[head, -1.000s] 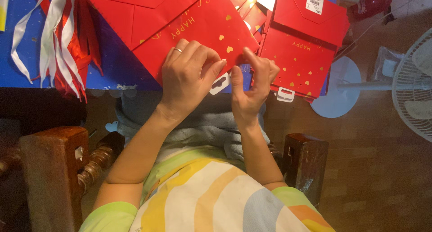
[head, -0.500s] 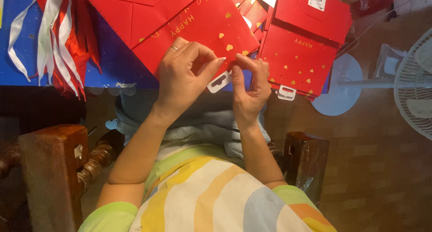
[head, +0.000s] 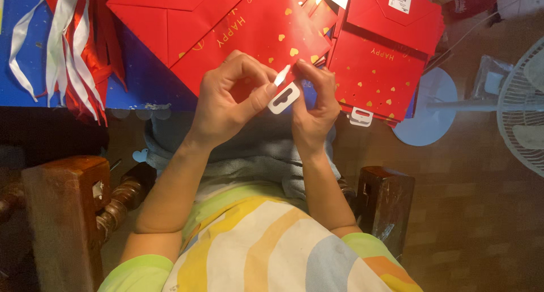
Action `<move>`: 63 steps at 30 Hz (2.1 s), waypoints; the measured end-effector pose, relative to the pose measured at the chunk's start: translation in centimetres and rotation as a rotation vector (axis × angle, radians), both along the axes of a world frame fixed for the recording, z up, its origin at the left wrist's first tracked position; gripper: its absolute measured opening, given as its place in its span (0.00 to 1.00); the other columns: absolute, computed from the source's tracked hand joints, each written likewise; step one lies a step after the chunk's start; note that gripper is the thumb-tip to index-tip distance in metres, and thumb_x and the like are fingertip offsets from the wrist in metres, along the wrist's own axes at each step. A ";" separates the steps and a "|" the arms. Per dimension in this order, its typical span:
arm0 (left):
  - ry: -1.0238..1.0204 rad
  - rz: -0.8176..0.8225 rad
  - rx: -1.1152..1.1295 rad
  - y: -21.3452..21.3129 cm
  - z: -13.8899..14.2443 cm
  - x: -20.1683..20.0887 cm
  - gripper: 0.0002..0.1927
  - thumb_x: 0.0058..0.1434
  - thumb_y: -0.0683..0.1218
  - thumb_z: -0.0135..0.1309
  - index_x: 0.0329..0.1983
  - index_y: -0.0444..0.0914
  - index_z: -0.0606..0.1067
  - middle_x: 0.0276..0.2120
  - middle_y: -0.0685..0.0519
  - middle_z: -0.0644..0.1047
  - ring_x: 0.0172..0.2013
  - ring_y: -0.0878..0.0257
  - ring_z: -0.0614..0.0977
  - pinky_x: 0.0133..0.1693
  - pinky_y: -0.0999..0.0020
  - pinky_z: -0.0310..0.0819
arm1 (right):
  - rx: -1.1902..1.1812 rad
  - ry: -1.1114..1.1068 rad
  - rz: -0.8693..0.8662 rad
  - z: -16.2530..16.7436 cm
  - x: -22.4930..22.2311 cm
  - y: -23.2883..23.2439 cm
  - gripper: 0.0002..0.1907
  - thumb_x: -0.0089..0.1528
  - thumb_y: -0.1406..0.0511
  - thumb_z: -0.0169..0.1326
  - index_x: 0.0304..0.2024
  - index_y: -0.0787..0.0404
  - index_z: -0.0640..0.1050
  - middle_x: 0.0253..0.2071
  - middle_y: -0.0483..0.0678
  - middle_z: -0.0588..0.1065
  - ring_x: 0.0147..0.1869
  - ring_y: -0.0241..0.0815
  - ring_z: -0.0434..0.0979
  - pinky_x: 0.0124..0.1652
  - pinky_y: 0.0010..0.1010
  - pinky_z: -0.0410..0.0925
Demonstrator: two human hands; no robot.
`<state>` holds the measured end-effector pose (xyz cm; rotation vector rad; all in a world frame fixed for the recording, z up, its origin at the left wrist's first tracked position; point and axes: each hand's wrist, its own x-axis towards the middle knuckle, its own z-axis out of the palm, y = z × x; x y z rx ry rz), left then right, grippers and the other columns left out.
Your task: The person assembles red gift boxes by threading white ribbons through plastic handles and tying them. They handle multiple boxes, open and close flaps, and stack completed boxes on a blue table.
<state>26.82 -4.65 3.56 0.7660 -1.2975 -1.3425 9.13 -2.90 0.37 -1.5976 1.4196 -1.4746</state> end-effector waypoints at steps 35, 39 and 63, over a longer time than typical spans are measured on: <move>-0.089 0.105 -0.080 -2.7 -0.4 -1.4 0.05 0.69 0.34 0.60 0.45 0.36 0.79 0.43 0.53 0.80 0.46 0.65 0.82 0.51 0.72 0.77 | 0.025 -0.110 0.010 -1.7 -0.6 -1.4 0.20 0.69 0.77 0.57 0.63 0.63 0.75 0.57 0.47 0.73 0.55 0.36 0.74 0.60 0.26 0.68; -0.172 0.114 -0.134 -2.6 0.1 -1.5 0.07 0.68 0.36 0.61 0.48 0.36 0.79 0.44 0.53 0.79 0.48 0.66 0.81 0.51 0.71 0.79 | 0.035 -0.183 0.033 -1.8 -0.6 -1.2 0.22 0.69 0.77 0.56 0.64 0.63 0.73 0.58 0.46 0.72 0.60 0.36 0.74 0.63 0.27 0.68; -0.061 0.113 -0.033 -2.6 -0.9 -2.3 0.07 0.69 0.34 0.61 0.48 0.34 0.79 0.44 0.53 0.81 0.47 0.66 0.82 0.52 0.71 0.80 | 0.010 -0.030 0.012 -1.7 -0.9 -0.8 0.28 0.66 0.77 0.54 0.70 0.61 0.71 0.60 0.49 0.75 0.56 0.37 0.73 0.60 0.26 0.68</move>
